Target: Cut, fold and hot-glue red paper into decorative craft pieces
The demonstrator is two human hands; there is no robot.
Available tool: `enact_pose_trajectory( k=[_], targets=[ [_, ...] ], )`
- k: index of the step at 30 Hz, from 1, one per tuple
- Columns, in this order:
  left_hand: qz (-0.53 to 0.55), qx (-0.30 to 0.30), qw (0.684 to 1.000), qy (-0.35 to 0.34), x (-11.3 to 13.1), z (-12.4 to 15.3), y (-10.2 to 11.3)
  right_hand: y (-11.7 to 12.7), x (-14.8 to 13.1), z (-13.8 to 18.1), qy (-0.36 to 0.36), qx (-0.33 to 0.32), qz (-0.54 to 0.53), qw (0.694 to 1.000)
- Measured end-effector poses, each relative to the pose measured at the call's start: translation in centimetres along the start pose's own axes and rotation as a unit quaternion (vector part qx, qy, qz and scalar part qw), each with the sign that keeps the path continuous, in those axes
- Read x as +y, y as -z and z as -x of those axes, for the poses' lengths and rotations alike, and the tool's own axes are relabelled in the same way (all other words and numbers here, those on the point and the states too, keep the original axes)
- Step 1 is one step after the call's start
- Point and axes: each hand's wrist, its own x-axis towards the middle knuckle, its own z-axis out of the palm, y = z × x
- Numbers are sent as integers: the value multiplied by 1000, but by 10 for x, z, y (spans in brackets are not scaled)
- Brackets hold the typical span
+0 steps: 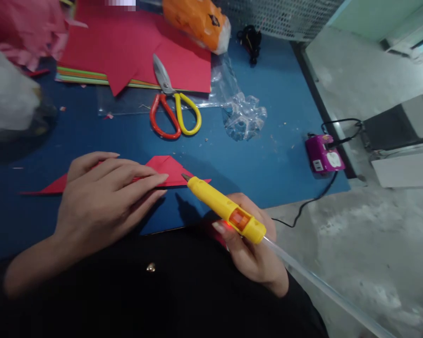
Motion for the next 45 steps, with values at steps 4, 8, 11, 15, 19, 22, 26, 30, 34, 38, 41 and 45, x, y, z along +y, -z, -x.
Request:
enact_pose_trajectory(
  k=[4,8,11,15,19,22,26,30,34,38,41,45],
  targets=[
    [-53,29,994,89,-14,28,29,-9,-7,2,10,-36,7,999],
    [-99,13,974,201,-37,75,50,-24,-20,-2,5,-63,11,998],
    [-85,1,967,240,-48,103,53,-41,-37,-15,28,-98,-3,995],
    [-54,11,971,234,-50,115,52,-64,-60,-37,76,-142,7,987],
    [-41,26,973,225,-46,115,52,-81,-76,-52,89,-154,52,983],
    [-36,32,974,220,-46,118,52,-92,-82,-58,98,-157,80,979],
    [-22,25,974,225,-48,124,51,-101,-84,-62,106,-167,89,976],
    [12,21,974,224,-49,129,51,-103,-86,-64,109,-181,93,973],
    [21,32,975,221,-48,129,51,-105,-86,-66,122,-190,105,969],
    [14,37,978,205,-47,128,51,-106,-86,-68,133,-187,128,965],
    [9,45,980,193,-48,129,51,-107,-88,-69,134,-188,141,963],
    [8,45,980,194,-48,129,50,-108,-89,-70,137,-184,149,962]
  ],
)
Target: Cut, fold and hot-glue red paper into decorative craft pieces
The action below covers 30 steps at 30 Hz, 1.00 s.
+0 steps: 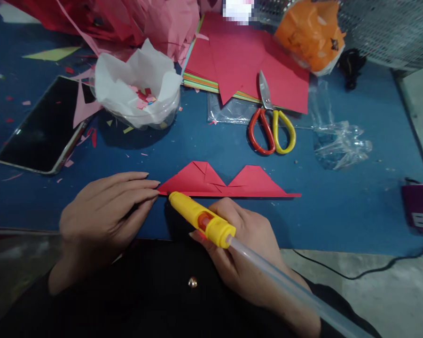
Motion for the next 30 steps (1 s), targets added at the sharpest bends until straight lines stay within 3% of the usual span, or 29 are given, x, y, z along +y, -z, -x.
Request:
enact_pose_trajectory(
  k=[30],
  targets=[
    [-1,16,1000,1,-1,3,-4,2,-3,3,-23,3,-5,1000]
  ],
)
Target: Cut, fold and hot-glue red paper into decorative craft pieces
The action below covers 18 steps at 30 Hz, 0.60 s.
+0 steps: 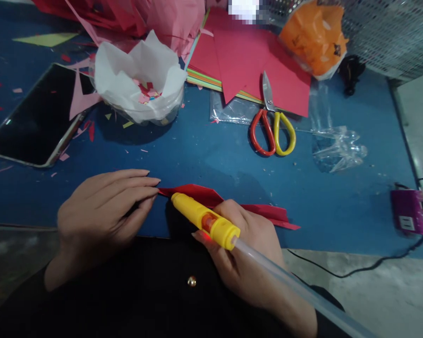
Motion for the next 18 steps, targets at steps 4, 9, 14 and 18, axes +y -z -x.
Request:
enact_pose_trajectory(
  k=[4,9,14,18],
  targets=[
    [-2,3,1000,-1,1,-1,0,0,0,2,7,4,11,1000],
    [3,5,1000,7,1,-1,0,0,2,4,9,-1,34,999],
    [-6,6,1000,0,0,-2,0,-1,5,6,19,20,69,997],
    [-16,0,1000,-1,0,-2,1,-1,6,6,14,33,73,997]
  ],
)
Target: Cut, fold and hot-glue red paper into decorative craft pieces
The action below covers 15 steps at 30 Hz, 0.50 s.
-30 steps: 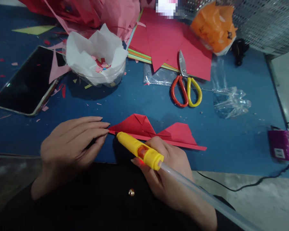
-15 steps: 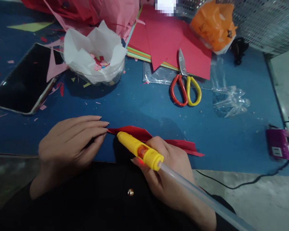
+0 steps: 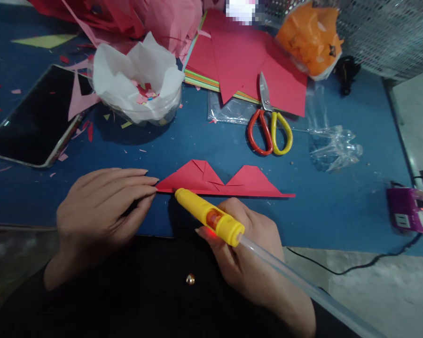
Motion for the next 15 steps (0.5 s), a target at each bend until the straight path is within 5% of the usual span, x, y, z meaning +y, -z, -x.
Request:
enact_pose_trajectory(
  k=[15],
  targets=[
    [-7,-10,1000,7,1,0,1,0,1,-2,14,-22,-30,999]
  ],
)
